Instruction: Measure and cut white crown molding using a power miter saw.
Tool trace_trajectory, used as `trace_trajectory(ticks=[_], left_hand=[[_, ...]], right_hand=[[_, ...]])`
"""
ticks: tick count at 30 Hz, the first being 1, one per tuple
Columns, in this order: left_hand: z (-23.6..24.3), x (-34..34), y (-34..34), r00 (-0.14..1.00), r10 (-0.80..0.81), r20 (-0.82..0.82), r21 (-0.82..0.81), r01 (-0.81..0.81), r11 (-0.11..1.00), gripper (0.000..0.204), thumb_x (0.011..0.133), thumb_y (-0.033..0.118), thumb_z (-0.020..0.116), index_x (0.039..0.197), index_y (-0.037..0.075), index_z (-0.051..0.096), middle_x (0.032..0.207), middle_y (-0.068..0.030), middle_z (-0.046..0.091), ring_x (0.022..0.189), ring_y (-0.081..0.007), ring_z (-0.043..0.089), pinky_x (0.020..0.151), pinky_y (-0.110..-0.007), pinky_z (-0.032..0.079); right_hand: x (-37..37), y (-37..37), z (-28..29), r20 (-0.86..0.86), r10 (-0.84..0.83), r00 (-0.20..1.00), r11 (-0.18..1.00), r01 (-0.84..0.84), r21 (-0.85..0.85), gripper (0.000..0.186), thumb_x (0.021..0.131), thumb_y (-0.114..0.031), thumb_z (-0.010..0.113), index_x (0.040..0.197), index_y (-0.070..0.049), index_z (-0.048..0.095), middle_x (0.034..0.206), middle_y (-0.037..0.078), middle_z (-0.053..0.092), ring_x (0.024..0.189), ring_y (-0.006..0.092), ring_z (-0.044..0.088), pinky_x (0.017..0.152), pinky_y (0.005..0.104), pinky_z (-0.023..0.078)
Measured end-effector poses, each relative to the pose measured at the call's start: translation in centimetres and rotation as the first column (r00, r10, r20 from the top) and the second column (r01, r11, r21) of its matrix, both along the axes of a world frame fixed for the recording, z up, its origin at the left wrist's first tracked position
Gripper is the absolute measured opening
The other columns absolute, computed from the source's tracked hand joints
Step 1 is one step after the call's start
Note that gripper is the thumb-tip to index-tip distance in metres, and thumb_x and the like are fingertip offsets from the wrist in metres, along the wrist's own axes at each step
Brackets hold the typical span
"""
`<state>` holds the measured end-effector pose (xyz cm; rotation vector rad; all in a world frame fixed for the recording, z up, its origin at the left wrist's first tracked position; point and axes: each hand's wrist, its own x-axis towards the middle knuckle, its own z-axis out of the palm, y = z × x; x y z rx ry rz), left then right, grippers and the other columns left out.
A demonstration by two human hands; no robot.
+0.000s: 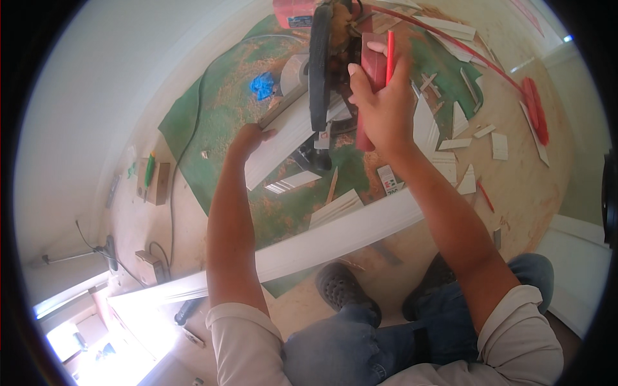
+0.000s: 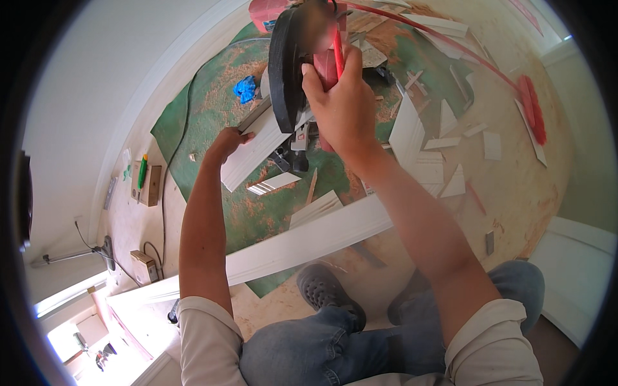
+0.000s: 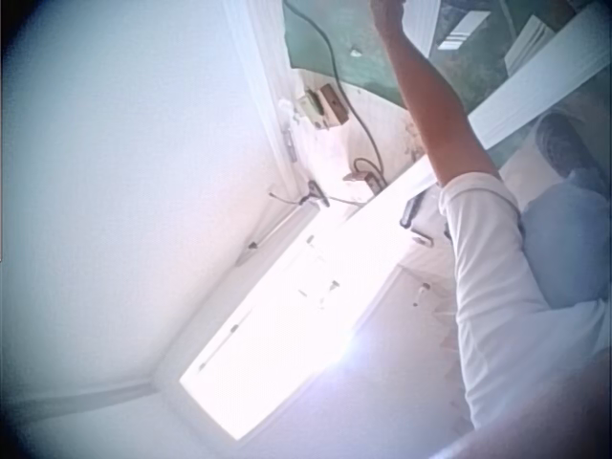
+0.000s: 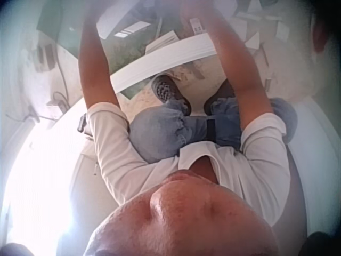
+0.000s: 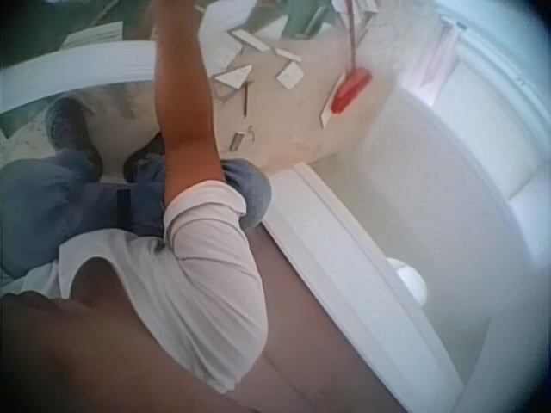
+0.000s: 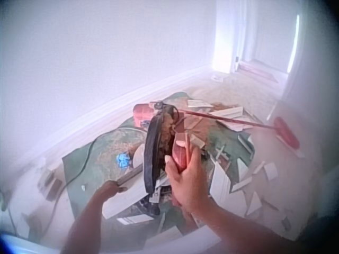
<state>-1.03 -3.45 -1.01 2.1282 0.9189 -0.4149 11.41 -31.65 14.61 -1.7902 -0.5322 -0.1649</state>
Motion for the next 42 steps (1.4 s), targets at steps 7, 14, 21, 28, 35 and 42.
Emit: trace_trajectory(ticks=[7,14,21,28,35,42], left_hand=[[0.0,-0.1,0.1,0.999,-0.039,-0.029,0.012,0.039,0.999,0.051,0.082,0.038,0.078,0.101,-0.008,0.067,0.093,-0.0181,0.068,0.087,-0.025,0.06,0.081,-0.042,0.047],[0.2,0.4,0.4,0.999,-0.022,-0.046,0.015,0.023,1.0,0.052,0.082,0.039,0.078,0.099,-0.008,0.067,0.093,-0.0176,0.068,0.087,-0.0244,0.06,0.08,-0.043,0.047],[0.7,0.7,0.5,0.998,-0.049,-0.045,0.042,0.051,0.998,0.054,0.083,0.041,0.077,0.1,-0.009,0.067,0.092,-0.0184,0.068,0.085,-0.0247,0.061,0.079,-0.042,0.048],[-0.3,-1.3,0.0,0.998,-0.041,-0.039,0.072,0.044,0.996,0.052,0.081,0.039,0.078,0.102,-0.007,0.068,0.09,-0.0189,0.069,0.081,-0.0258,0.062,0.077,-0.043,0.048],[0.3,0.0,-0.5,0.982,-0.187,0.004,0.221,0.182,0.958,0.068,0.084,0.061,0.062,0.094,-0.006,0.071,0.089,-0.0237,0.07,0.084,-0.0356,0.068,0.077,-0.043,0.05],[1.5,-1.6,-1.9,0.996,-0.059,-0.074,0.265,0.077,0.961,0.078,0.083,0.069,0.058,0.091,-0.008,0.069,0.087,-0.0243,0.069,0.079,-0.0364,0.066,0.076,-0.046,0.048]], right_hand=[[-1.6,-0.8,-1.9,-0.022,0.041,0.999,0.998,-0.04,0.052,0.048,0.087,-0.02,0.071,0.124,-0.003,0.046,0.108,0.02,0.067,0.091,0.0406,0.068,0.075,0.0427,0.055],[-2.0,-0.7,-3.4,0.179,-0.031,0.983,0.999,0.028,0.02,0.047,0.086,-0.019,0.072,0.123,-0.001,0.048,0.112,0.017,0.066,0.097,0.0382,0.068,0.078,0.0416,0.055],[-2.7,-1.4,-3.7,-0.001,0.044,0.999,0.999,-0.044,0.017,0.049,0.087,-0.021,0.071,0.125,-0.003,0.048,0.111,0.019,0.067,0.095,0.0385,0.068,0.078,0.0417,0.055],[3.3,0.9,6.7,-0.162,0.138,0.977,0.99,-0.138,0.007,0.042,0.095,-0.032,0.06,0.121,-0.001,0.049,0.097,0.011,0.065,0.067,0.0216,0.069,0.059,0.0346,0.055],[23.0,6.4,12.4,-0.057,0.253,0.966,0.938,-0.259,-0.229,0.035,0.098,-0.033,0.049,0.092,-0.001,0.061,0.071,0.011,0.06,0.054,0.0223,0.058,0.049,0.0403,0.047],[29.1,7.1,9.3,-0.283,0.349,0.893,0.935,-0.312,0.168,0.045,0.096,-0.043,0.05,0.081,-0.003,0.065,0.07,0.012,0.062,0.057,0.0246,0.055,0.054,0.042,0.045]])
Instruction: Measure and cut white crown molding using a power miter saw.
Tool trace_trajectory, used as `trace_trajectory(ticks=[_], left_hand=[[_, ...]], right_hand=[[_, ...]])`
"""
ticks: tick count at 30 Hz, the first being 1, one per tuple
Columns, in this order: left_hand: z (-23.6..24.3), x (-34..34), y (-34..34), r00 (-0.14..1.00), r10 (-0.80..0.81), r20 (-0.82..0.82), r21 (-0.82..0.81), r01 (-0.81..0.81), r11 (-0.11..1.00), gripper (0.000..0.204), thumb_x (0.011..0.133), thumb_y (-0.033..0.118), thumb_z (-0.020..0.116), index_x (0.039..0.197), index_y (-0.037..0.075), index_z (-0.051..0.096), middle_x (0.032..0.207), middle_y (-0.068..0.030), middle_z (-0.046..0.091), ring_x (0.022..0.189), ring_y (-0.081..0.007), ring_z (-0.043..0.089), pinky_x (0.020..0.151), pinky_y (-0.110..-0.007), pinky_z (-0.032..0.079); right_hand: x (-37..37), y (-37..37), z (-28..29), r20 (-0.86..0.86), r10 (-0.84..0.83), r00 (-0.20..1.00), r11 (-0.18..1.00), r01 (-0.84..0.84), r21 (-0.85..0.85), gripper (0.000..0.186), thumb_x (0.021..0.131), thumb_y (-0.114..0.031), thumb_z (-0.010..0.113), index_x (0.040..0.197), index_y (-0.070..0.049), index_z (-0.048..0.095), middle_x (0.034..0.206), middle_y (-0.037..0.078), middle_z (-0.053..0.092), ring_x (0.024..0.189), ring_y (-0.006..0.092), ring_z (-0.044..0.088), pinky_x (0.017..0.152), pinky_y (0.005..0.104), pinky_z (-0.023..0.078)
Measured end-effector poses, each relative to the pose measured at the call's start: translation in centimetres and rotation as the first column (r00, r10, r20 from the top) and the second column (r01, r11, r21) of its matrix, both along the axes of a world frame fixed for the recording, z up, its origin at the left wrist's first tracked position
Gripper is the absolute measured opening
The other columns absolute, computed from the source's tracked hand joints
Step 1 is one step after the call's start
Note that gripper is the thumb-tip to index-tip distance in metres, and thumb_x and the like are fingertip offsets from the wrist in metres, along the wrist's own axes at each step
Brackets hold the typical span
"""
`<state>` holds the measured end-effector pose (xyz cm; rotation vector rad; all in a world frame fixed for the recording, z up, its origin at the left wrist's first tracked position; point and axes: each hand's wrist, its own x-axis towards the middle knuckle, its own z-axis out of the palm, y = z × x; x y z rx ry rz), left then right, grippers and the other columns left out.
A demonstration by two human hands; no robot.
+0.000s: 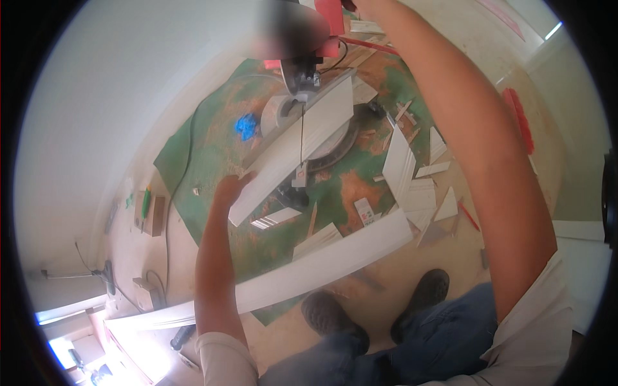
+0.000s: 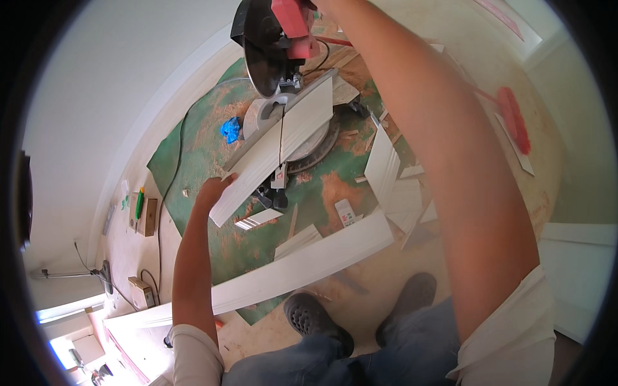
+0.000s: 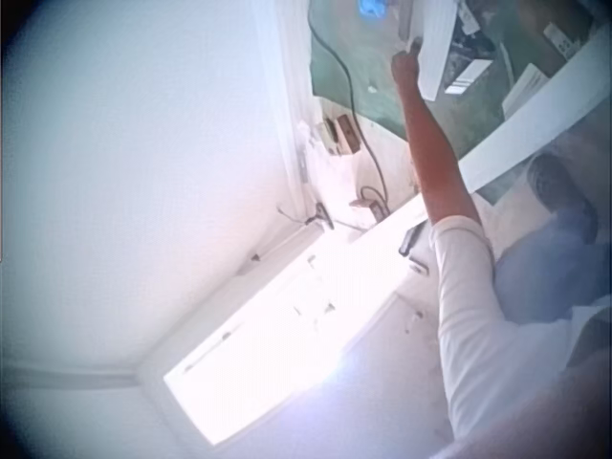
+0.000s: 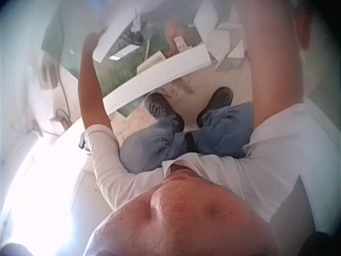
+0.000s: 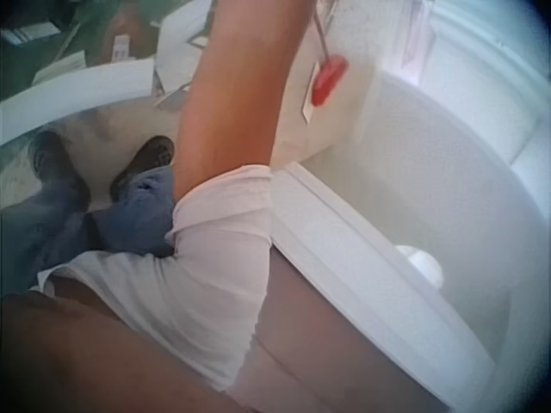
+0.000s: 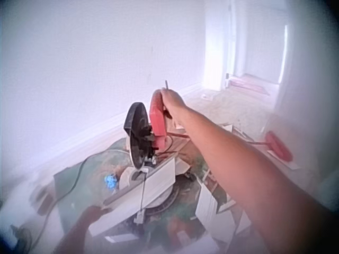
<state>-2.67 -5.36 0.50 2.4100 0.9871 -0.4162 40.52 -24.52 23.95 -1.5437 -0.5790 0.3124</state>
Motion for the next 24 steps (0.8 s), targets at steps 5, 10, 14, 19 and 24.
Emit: trace_trajectory(ticks=[5,10,14,19,24], left_hand=[[1.8,-2.4,0.4,0.991,0.105,0.078,-0.083,-0.099,0.992,0.07,0.085,0.062,0.062,0.089,-0.007,0.068,0.083,-0.0214,0.067,0.077,-0.0306,0.065,0.074,-0.041,0.049],[0.3,-6.5,2.6,0.977,0.138,0.165,-0.106,-0.121,0.987,0.053,0.089,0.047,0.067,0.09,-0.006,0.068,0.086,-0.0164,0.068,0.078,-0.0222,0.064,0.07,-0.038,0.048],[-1.2,-9.5,2.3,0.87,0.45,0.2,-0.426,-0.336,0.84,0.044,0.09,0.038,0.069,0.105,-0.002,0.066,0.088,-0.0081,0.064,0.075,-0.0162,0.06,0.066,-0.033,0.048],[-1.0,-11.8,0.5,0.725,0.662,0.191,-0.74,-0.337,0.583,0.046,0.09,0.023,0.07,0.127,0.001,0.054,0.089,-0.0054,0.06,0.074,-0.013,0.058,0.064,-0.027,0.048],[-0.7,-12.5,-0.5,0.653,0.703,0.283,-0.793,-0.253,0.554,0.049,0.092,0.015,0.065,0.135,0.002,0.047,0.097,-0.0064,0.058,0.085,-0.0159,0.059,0.073,-0.03,0.05]], right_hand=[[-3.6,-6.4,-10.2,0.265,-0.383,0.885,0.922,0.383,0.052,0.023,0.09,-0.022,0.052,0.083,-0.002,0.061,0.072,0.007,0.061,0.05,0.0162,0.058,0.04,0.03,0.036],[-10.0,-11.4,-22.3,-0.385,-0.333,0.861,0.925,0.219,-0.31,0.029,0.086,-0.021,0.063,0.062,-0.006,0.058,0.06,0.006,0.059,0.046,0.0146,0.053,0.04,0.0295,0.032],[-11.0,-9.9,-24.8,-0.558,-0.25,0.792,0.964,0.149,-0.22,0.031,0.082,-0.028,0.075,0.07,-0.005,0.059,0.067,0.006,0.06,0.047,0.0135,0.051,0.039,0.0286,0.031],[-11.1,-9.0,-24.1,-0.59,-0.195,0.783,0.965,0.045,-0.259,0.033,0.078,-0.025,0.08,0.067,-0.007,0.055,0.061,0.004,0.054,0.044,0.0127,0.046,0.038,0.0282,0.031],[-10.3,-11.9,-22.5,-0.65,-0.175,0.74,0.959,-0.02,-0.281,0.033,0.079,-0.026,0.079,0.068,-0.01,0.054,0.06,0.001,0.05,0.041,0.0098,0.037,0.037,0.0269,0.027]])
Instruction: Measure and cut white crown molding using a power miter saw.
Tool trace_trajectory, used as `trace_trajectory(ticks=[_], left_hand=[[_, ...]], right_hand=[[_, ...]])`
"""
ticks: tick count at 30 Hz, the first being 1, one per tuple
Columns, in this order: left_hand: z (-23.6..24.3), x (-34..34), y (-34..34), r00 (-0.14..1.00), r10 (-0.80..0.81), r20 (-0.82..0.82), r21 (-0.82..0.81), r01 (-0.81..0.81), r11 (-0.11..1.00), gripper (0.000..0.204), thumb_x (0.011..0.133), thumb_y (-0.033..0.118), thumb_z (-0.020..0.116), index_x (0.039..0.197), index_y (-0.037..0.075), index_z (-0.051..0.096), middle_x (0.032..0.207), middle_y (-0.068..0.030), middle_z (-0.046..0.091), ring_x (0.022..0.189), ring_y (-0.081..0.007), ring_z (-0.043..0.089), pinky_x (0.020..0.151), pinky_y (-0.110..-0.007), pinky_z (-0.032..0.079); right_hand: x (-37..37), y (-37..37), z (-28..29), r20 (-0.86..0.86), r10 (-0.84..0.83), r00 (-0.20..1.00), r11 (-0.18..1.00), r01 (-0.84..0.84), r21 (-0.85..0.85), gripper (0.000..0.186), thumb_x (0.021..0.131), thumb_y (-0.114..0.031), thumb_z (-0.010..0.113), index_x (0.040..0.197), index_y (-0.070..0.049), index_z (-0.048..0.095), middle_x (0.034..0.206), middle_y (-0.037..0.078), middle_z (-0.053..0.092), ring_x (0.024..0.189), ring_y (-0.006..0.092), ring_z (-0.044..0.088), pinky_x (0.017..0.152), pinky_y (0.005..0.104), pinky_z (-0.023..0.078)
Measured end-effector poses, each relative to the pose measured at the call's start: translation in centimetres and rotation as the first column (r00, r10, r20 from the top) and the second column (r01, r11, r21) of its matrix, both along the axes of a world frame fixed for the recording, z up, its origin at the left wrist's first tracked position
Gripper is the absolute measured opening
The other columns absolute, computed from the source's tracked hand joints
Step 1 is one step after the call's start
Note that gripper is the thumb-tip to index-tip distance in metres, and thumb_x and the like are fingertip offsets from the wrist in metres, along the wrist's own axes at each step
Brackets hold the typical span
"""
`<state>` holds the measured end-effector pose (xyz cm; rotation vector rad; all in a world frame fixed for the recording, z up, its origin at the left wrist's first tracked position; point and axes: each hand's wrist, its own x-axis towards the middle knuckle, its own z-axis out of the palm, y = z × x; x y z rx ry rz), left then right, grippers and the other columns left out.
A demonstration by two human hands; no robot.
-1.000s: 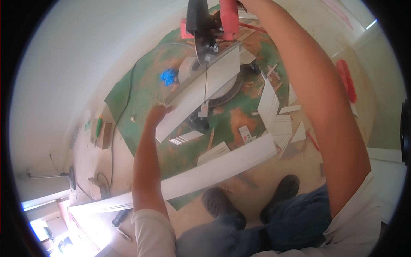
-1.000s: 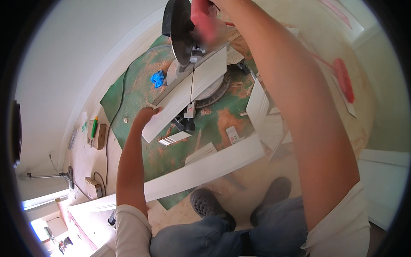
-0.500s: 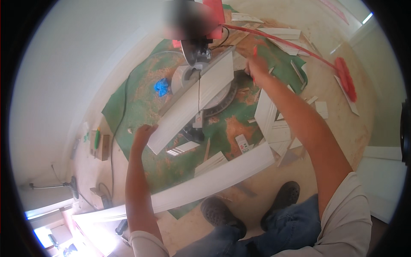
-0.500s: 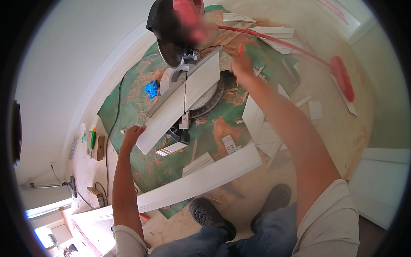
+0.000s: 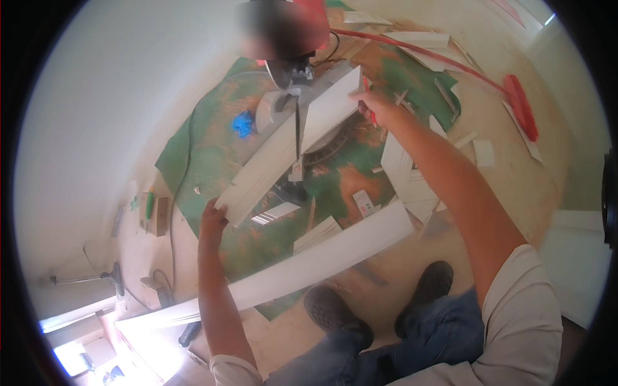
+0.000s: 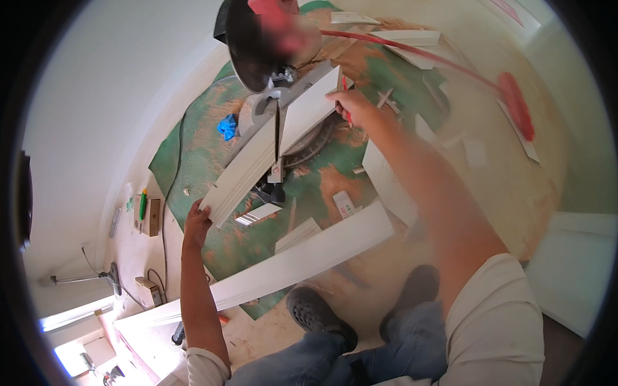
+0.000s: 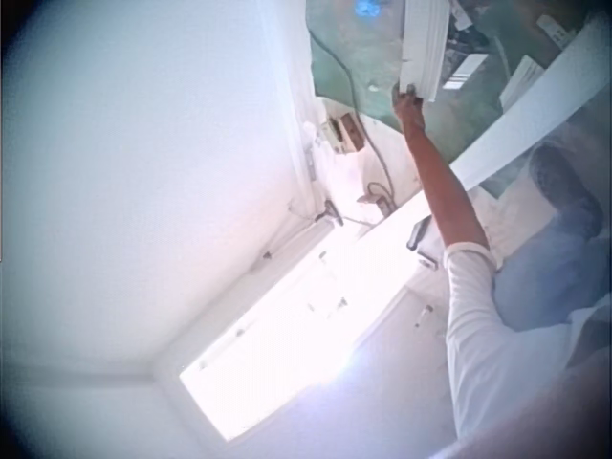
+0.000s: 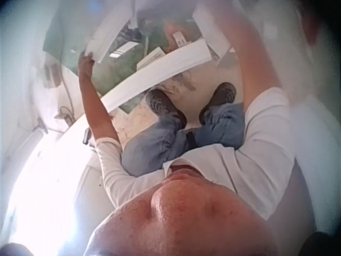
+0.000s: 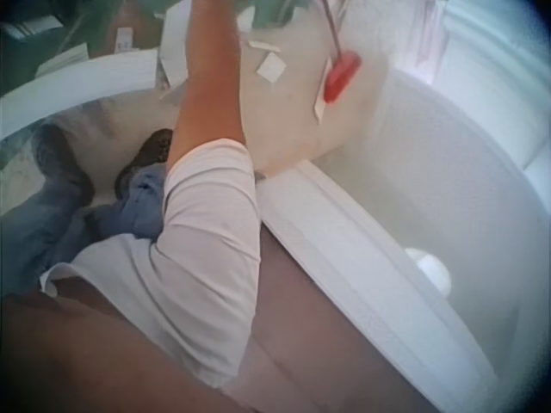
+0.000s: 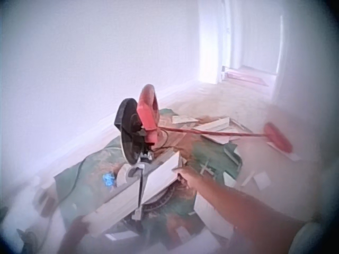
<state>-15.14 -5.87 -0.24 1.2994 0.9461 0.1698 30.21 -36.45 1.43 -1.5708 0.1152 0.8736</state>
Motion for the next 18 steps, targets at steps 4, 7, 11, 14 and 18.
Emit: trace_trajectory(ticks=[4,7,11,14,18], left_hand=[[0.3,-0.9,-0.5,0.998,-0.002,0.058,0.041,-0.001,0.999,0.049,0.094,0.015,0.061,0.138,0.002,0.045,0.107,-0.0094,0.056,0.096,-0.0199,0.058,0.082,-0.034,0.05],[-0.6,-1.1,-1.5,0.997,0.011,0.07,0.057,-0.015,0.998,0.046,0.095,0.017,0.059,0.136,0.002,0.047,0.107,-0.0099,0.054,0.096,-0.0208,0.059,0.08,-0.034,0.05],[-2.1,-1.7,-3.1,0.997,-0.06,0.038,0.101,0.056,0.993,0.043,0.097,0.019,0.057,0.134,-0.001,0.048,0.107,-0.0115,0.055,0.097,-0.0208,0.058,0.079,-0.032,0.051],[-2.8,-2.2,-4.6,0.994,-0.083,0.076,0.127,0.073,0.989,0.045,0.097,0.017,0.057,0.135,-0.002,0.046,0.108,-0.0121,0.056,0.099,-0.0208,0.058,0.081,-0.032,0.051],[-1.0,-0.4,-7.6,0.984,0.018,0.177,-0.117,0.003,0.993,0.046,0.097,0.017,0.057,0.136,-0.002,0.043,0.11,-0.0118,0.055,0.102,-0.0218,0.058,0.085,-0.033,0.051]], right_hand=[[3.7,-6.2,0.9,0.022,0.123,0.992,0.992,-0.123,0.023,0.025,0.084,-0.026,0.075,0.08,-0.009,0.058,0.062,-0.001,0.049,0.044,0.0056,0.035,0.038,0.0224,0.025],[6.0,-12.4,0.7,0.038,0.189,0.981,0.981,-0.19,0.027,0.019,0.087,-0.025,0.072,0.087,-0.009,0.062,0.066,-0.003,0.051,0.048,0.0033,0.036,0.039,0.0197,0.025],[6.7,-19.6,0.7,0.034,0.122,0.992,0.99,-0.12,-0.07,0.018,0.086,-0.023,0.071,0.087,-0.008,0.062,0.066,-0.003,0.051,0.047,0.0036,0.038,0.038,0.0195,0.024],[5.2,-21.6,0.9,-0.002,0.139,0.99,0.974,-0.136,-0.183,0.017,0.086,-0.022,0.071,0.092,-0.008,0.065,0.069,-0.004,0.054,0.05,0.0033,0.042,0.039,0.0188,0.026],[3.9,-22.8,0.0,-0.034,0.272,0.962,0.942,-0.273,-0.193,0.018,0.086,-0.022,0.07,0.091,-0.005,0.065,0.07,-0.001,0.056,0.051,0.0045,0.043,0.039,0.0193,0.027]])
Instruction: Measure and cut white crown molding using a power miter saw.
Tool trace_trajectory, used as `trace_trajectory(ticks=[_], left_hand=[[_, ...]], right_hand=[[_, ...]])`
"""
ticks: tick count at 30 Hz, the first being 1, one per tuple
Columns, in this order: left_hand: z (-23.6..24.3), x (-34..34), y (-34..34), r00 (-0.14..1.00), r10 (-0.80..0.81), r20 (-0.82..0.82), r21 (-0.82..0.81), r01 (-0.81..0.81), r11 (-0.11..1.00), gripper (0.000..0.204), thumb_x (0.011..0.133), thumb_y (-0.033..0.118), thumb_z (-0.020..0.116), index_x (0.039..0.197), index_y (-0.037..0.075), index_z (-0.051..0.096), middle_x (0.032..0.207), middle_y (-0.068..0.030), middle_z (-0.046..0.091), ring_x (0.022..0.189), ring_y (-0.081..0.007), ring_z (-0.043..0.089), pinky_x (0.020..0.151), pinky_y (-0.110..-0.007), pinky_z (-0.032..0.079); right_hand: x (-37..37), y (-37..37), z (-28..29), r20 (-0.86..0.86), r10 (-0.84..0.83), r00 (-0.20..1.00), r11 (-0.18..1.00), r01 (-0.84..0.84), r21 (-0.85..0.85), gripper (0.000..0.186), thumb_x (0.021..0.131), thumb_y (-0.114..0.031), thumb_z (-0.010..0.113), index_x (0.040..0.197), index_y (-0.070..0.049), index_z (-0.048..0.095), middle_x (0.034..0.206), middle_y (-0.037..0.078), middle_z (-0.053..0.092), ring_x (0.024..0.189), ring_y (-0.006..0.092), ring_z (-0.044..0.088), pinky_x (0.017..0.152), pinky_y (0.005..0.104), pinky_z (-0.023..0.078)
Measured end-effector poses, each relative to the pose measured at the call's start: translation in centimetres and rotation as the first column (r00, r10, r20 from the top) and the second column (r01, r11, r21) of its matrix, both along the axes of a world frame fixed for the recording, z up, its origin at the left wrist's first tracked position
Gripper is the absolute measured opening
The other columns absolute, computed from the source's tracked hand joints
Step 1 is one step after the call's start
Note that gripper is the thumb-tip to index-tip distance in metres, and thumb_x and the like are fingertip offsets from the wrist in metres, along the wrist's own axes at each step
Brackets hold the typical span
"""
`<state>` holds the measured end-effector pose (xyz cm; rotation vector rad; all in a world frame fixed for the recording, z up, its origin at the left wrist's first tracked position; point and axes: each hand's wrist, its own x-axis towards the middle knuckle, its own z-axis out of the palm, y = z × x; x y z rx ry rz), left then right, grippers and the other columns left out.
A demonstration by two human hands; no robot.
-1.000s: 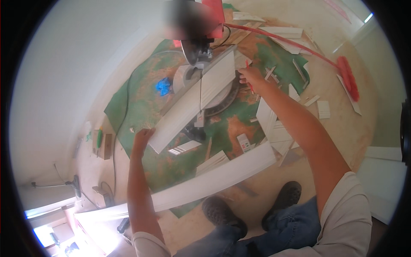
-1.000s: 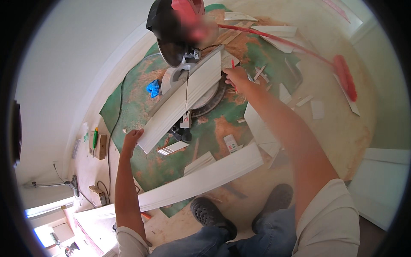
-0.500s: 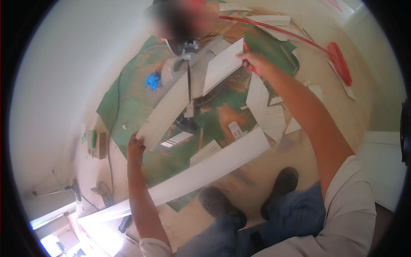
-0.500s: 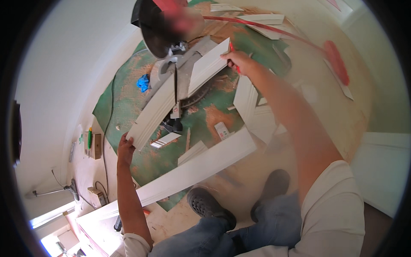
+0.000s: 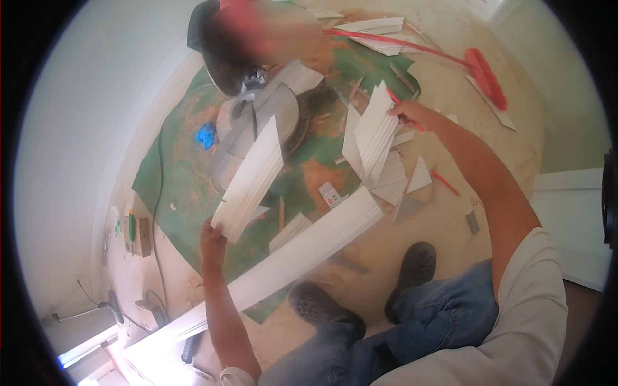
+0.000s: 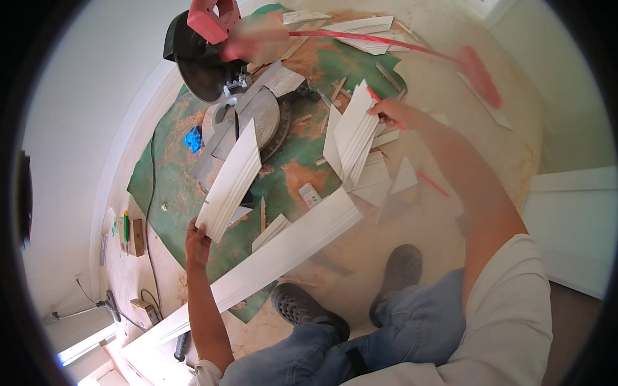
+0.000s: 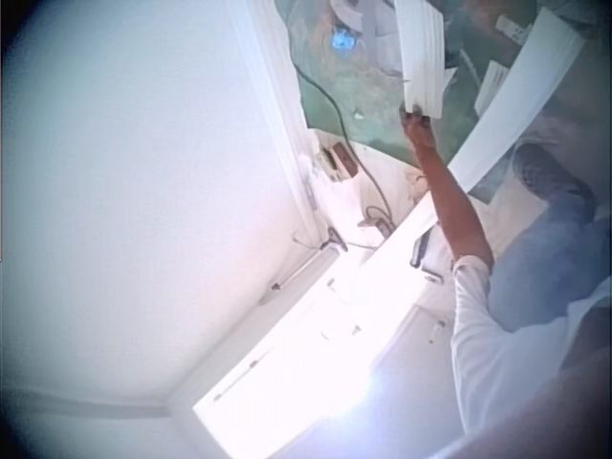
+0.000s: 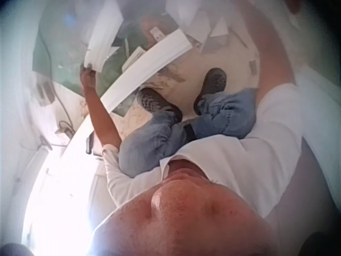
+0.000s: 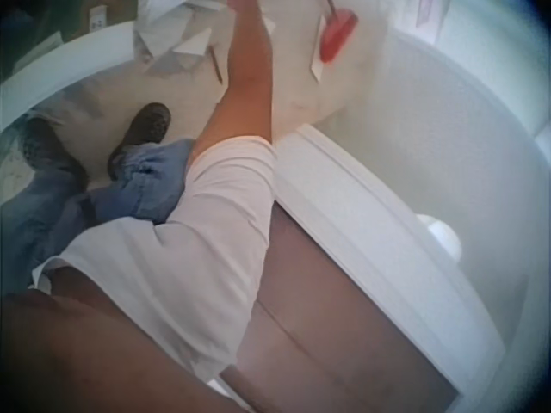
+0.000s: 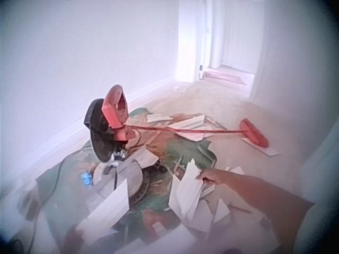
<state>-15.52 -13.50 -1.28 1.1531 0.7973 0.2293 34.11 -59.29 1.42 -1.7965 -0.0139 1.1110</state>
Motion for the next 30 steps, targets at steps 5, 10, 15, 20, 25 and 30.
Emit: trace_trajectory(ticks=[5,10,15,20,25,30], left_hand=[[-0.4,1.0,-2.0,1.0,-0.023,0.014,-0.032,0.023,0.999,0.046,0.095,0.014,0.059,0.135,-0.002,0.043,0.116,-0.0119,0.053,0.107,-0.0251,0.058,0.094,-0.037,0.049],[-0.4,1.6,-3.3,1.0,-0.003,-0.012,-0.061,0.002,0.998,0.049,0.094,0.012,0.06,0.137,-0.002,0.043,0.116,-0.0125,0.053,0.11,-0.0256,0.057,0.097,-0.037,0.048],[-0.3,2.1,-3.9,0.999,0.034,-0.01,-0.02,-0.034,0.999,0.05,0.094,0.013,0.061,0.137,-0.005,0.042,0.118,-0.0132,0.054,0.11,-0.0247,0.059,0.097,-0.037,0.049],[-0.6,4.4,-5.6,0.996,0.08,-0.036,-0.021,-0.08,0.997,0.045,0.094,0.015,0.061,0.131,-0.006,0.046,0.114,-0.0127,0.058,0.105,-0.0229,0.061,0.091,-0.035,0.051],[-1.8,4.5,-6.2,0.994,0.104,0.022,-0.09,-0.101,0.991,0.039,0.096,0.017,0.061,0.126,-0.005,0.049,0.113,-0.0132,0.06,0.103,-0.0221,0.062,0.083,-0.032,0.053],[-1.0,5.6,-7.5,0.993,0.107,0.046,-0.148,-0.1,0.984,0.035,0.097,0.017,0.059,0.123,-0.005,0.052,0.114,-0.0129,0.06,0.101,-0.0213,0.062,0.082,-0.031,0.054]], right_hand=[[-0.9,2.1,-1.4,0.054,0.211,0.976,0.969,-0.201,-0.145,0.022,0.082,-0.025,0.074,0.088,-0.006,0.065,0.071,0.003,0.058,0.054,0.0075,0.047,0.042,0.0239,0.028],[-0.3,1.9,-2.2,0.145,0.251,0.957,0.953,-0.219,-0.208,0.023,0.077,-0.025,0.076,0.086,-0.007,0.064,0.073,0.002,0.059,0.058,0.0085,0.052,0.045,0.0256,0.029],[0.4,2.0,-0.9,0.113,0.059,0.992,0.997,-0.053,-0.062,0.021,0.081,-0.022,0.071,0.095,-0.009,0.063,0.08,-0.001,0.06,0.065,0.0056,0.052,0.046,0.0222,0.027],[-1.3,4.6,1.0,0.008,0.051,0.999,0.983,-0.051,0.177,0.013,0.088,-0.02,0.067,0.097,-0.011,0.062,0.082,-0.006,0.058,0.066,0.0016,0.05,0.045,0.0186,0.027],[-5.6,11.8,1.0,-0.045,0.049,0.998,0.924,-0.028,0.382,0.017,0.089,-0.017,0.069,0.103,-0.007,0.066,0.086,-0.002,0.065,0.067,0.0029,0.055,0.043,0.0198,0.027],[-9.1,17.5,-0.3,0.028,0.07,0.997,0.949,-0.075,0.306,0.02,0.088,-0.021,0.07,0.1,-0.004,0.067,0.085,0.003,0.068,0.066,0.0076,0.061,0.044,0.0226,0.032]])
